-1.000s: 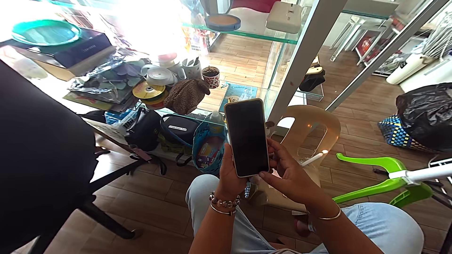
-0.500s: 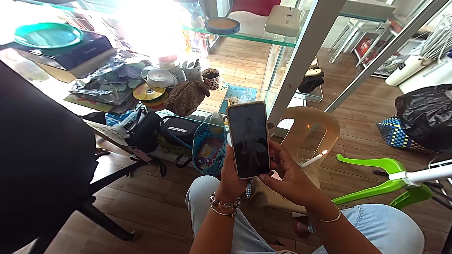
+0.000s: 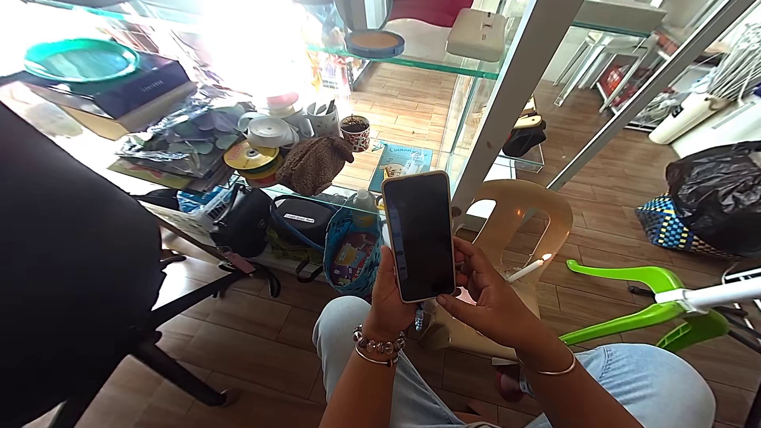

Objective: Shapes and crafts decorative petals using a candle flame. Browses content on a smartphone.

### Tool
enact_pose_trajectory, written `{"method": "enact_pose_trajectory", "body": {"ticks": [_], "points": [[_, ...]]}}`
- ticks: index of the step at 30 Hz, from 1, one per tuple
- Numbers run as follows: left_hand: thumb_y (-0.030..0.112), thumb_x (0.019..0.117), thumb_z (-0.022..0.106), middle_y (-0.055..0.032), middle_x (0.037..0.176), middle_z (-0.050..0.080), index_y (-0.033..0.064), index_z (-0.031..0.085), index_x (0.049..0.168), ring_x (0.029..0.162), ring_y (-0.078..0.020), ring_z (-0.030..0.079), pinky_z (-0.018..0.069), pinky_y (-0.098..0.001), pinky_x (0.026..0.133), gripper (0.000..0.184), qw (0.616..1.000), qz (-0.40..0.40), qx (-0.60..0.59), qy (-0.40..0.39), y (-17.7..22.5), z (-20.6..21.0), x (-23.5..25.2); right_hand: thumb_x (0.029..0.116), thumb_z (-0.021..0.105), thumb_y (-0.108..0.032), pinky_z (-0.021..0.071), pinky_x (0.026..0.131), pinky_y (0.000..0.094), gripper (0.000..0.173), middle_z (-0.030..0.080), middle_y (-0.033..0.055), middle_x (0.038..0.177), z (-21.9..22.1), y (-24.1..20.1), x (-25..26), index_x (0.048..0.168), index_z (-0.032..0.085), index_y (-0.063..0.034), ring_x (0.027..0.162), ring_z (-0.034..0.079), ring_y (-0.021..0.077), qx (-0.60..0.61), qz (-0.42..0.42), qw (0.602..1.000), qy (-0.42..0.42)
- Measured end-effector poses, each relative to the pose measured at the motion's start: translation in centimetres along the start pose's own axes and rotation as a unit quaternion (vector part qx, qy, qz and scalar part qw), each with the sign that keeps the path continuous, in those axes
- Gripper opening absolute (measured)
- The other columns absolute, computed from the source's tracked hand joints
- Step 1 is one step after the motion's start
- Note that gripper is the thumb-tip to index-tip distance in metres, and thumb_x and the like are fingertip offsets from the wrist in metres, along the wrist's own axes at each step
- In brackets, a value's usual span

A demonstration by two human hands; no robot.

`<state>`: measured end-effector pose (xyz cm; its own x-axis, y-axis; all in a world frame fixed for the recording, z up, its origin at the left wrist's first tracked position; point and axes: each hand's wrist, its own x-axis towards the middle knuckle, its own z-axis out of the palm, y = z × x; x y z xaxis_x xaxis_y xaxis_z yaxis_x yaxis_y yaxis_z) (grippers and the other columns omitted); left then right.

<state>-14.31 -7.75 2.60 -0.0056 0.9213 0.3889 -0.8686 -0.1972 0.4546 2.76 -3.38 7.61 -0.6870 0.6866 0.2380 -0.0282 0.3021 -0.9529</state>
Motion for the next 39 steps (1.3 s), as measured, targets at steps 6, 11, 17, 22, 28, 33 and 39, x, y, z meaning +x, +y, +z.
{"method": "enact_pose_trajectory", "body": {"ticks": [6, 11, 17, 22, 28, 33, 39], "points": [[0.064, 0.0993, 0.048, -0.0090, 0.125, 0.070, 0.0188, 0.066, 0.133, 0.117, -0.0201, 0.067, 0.0562, -0.0390, 0.098, 0.059, 1.000, 0.007, 0.012, 0.014, -0.1, 0.0, -0.1, 0.0919, 0.072, -0.017, 0.0565, 0.098, 0.0282, 0.077, 0.057, 0.0140, 0.135, -0.1, 0.0, 0.1, 0.156, 0.031, -0.0022, 0.116, 0.065, 0.0165, 0.007, 0.004, 1.000, 0.003], [0.060, 0.1007, 0.049, -0.0056, 0.123, 0.072, 0.0191, 0.067, 0.131, 0.115, -0.0160, 0.068, 0.0563, -0.0357, 0.098, 0.054, 1.000, 0.014, 0.016, 0.003, -0.2, 0.2, 0.1, 0.0940, 0.071, -0.021, 0.0558, 0.098, 0.0268, 0.074, 0.060, 0.0127, 0.132, 0.1, -0.3, 0.1, 0.154, 0.033, -0.0002, 0.116, 0.064, 0.0154, 0.012, 0.011, 1.000, 0.024], [0.059, 0.1001, 0.050, -0.0038, 0.122, 0.072, 0.0199, 0.068, 0.130, 0.114, -0.0141, 0.068, 0.0556, -0.0340, 0.100, 0.052, 1.000, 0.003, 0.021, -0.005, -0.4, 0.4, 0.0, 0.0940, 0.070, -0.030, 0.0591, 0.081, 0.0219, 0.056, 0.067, 0.0056, 0.113, 0.4, -1.2, 0.7, 0.140, 0.051, -0.0045, 0.096, 0.069, 0.0091, 0.000, 0.045, 0.994, 0.099], [0.057, 0.1012, 0.050, -0.0039, 0.121, 0.073, 0.0189, 0.068, 0.130, 0.114, -0.0140, 0.069, 0.0559, -0.0338, 0.099, 0.051, 1.000, 0.003, 0.015, -0.006, -0.4, 0.6, 0.0, 0.0920, 0.073, -0.030, 0.0604, 0.082, 0.0219, 0.056, 0.069, 0.0053, 0.112, 0.4, -1.9, 1.1, 0.138, 0.052, -0.0060, 0.100, 0.070, 0.0094, 0.001, 0.054, 0.993, 0.104], [0.056, 0.1002, 0.053, -0.0046, 0.119, 0.073, 0.0178, 0.070, 0.128, 0.112, -0.0139, 0.070, 0.0566, -0.0335, 0.098, 0.049, 1.000, 0.004, 0.004, 0.011, -0.4, 0.7, 0.0, 0.0912, 0.075, -0.028, 0.0600, 0.088, 0.0227, 0.058, 0.071, 0.0038, 0.112, 0.9, -2.0, 1.2, 0.139, 0.049, -0.0077, 0.103, 0.071, 0.0092, 0.004, 0.045, 0.995, 0.088], [0.056, 0.1004, 0.052, -0.0049, 0.119, 0.073, 0.0177, 0.070, 0.127, 0.111, -0.0142, 0.070, 0.0569, -0.0332, 0.097, 0.050, 1.000, 0.000, -0.004, 0.003, -0.3, 0.7, -0.1, 0.0915, 0.075, -0.030, 0.0596, 0.088, 0.0225, 0.060, 0.071, 0.0037, 0.113, 0.7, -2.0, 1.1, 0.141, 0.048, -0.0076, 0.103, 0.070, 0.0091, 0.001, 0.047, 0.996, 0.079], [0.059, 0.1001, 0.050, -0.0050, 0.122, 0.072, 0.0197, 0.068, 0.130, 0.114, -0.0156, 0.069, 0.0568, -0.0360, 0.098, 0.053, 1.000, 0.013, 0.007, 0.014, -0.2, 0.4, 0.0, 0.1000, 0.061, -0.019, 0.0594, 0.087, 0.0246, 0.043, 0.069, 0.0067, 0.116, 0.0, -1.9, 1.0, 0.139, 0.053, -0.0042, 0.101, 0.070, 0.0111, 0.058, 0.061, 0.994, 0.069]]}}
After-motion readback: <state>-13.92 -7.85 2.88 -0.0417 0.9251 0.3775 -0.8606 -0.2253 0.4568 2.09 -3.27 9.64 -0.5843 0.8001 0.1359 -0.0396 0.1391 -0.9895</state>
